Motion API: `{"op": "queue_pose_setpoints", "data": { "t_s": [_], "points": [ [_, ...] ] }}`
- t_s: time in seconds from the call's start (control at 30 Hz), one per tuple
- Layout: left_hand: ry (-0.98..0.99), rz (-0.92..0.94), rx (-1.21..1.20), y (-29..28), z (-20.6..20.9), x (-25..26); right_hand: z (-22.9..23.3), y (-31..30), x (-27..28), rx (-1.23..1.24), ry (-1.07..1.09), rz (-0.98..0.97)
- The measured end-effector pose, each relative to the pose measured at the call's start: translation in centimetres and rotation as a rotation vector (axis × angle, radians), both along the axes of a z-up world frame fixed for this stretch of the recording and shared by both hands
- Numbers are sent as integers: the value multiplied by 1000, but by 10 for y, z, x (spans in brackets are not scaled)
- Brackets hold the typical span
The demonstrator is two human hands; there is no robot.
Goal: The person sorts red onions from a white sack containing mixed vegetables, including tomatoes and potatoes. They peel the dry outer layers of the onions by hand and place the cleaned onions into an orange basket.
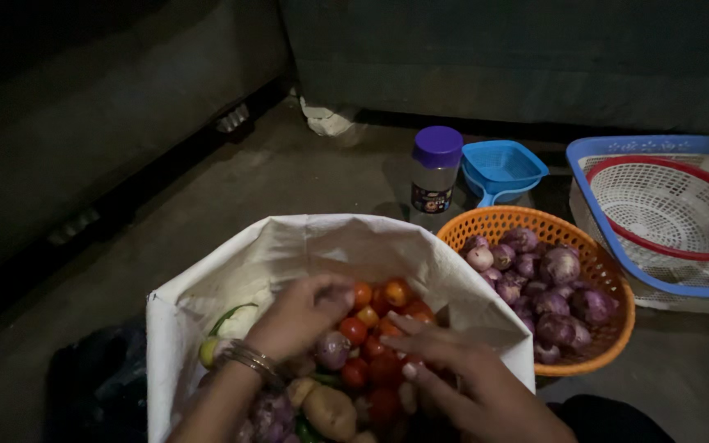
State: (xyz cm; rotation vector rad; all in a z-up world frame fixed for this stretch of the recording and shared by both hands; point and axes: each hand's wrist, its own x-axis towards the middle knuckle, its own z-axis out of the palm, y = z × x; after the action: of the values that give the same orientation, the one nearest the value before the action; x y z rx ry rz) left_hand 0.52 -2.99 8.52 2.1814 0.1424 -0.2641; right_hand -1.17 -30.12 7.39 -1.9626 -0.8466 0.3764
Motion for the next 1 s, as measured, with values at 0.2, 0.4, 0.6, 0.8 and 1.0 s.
{"op": "queue_pose_setpoints", "data": {
  "t_s": [0.2, 0.4, 0.6, 0.8, 1.0],
  "points": [
    [9, -201, 861, 1, -87, -8, 2, 1, -4, -7, 33, -77],
    [-49, -154, 804, 2, -58, -11, 5, 2, -3, 67, -3, -63],
    [-242, -188, -49, -20, -21, -28, -3, 1, -3, 228, 11, -35],
    [-123, 69, -459, -46, -10, -20, -17, -7, 9, 478, 224, -130],
    [-139, 155, -466, -29, -22, -12, -14, -51, 21, 922, 489, -379]
  ]
}}
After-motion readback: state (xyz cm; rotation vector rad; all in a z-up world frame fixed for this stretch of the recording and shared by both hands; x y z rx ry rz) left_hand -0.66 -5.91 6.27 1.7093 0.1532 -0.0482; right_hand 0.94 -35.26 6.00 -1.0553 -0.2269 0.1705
